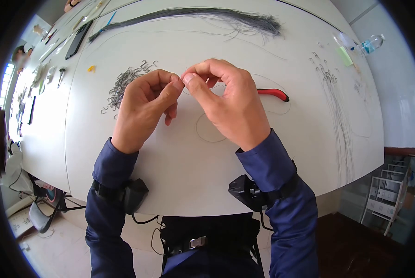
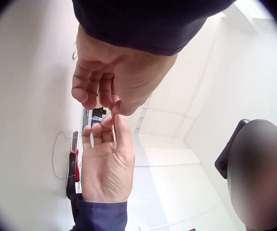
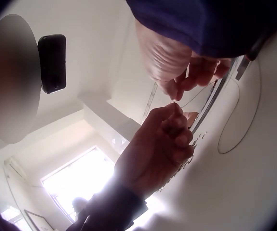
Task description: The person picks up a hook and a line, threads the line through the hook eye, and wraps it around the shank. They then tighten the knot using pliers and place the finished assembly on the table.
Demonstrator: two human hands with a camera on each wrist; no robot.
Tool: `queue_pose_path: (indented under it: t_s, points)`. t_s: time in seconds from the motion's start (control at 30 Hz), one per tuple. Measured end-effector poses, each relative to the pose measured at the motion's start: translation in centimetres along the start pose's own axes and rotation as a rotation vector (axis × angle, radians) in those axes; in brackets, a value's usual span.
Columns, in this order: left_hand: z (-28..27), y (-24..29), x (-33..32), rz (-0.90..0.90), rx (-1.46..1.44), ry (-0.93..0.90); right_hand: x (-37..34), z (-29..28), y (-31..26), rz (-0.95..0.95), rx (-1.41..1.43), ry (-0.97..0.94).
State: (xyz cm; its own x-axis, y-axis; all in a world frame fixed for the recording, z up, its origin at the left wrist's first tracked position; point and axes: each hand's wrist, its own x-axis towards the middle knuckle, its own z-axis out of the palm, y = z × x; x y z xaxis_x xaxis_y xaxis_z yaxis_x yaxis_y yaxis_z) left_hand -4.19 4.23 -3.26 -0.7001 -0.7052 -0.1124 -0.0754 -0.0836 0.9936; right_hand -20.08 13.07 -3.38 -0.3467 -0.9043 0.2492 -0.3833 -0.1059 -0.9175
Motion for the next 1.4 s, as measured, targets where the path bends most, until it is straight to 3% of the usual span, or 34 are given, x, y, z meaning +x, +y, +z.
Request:
queue_pose_path:
  t_s: [0.1, 0.6, 1.0, 1.4]
  points:
    - [-0.1, 0.0, 0.1, 0.007, 0.016, -0.009, 0.0, 0.2, 0.3, -0.048, 0.066, -0.032]
    - [-0.5, 0.1, 0.0, 0.032, 0.044, -0.122, -0.2, -0.9, 0.2, 0.053, -0.021, -0.198]
    - [-0.4, 0.1, 0.0, -0.025, -0.018, -0.081, -0.2, -0.4, 0.5, 0.092, 0.207, -0.113]
    - [-0.5, 0.1, 0.0, -0.037, -0.033, -0.053, -0.1, -0.6, 0.3, 0.141, 0.210, -0.111]
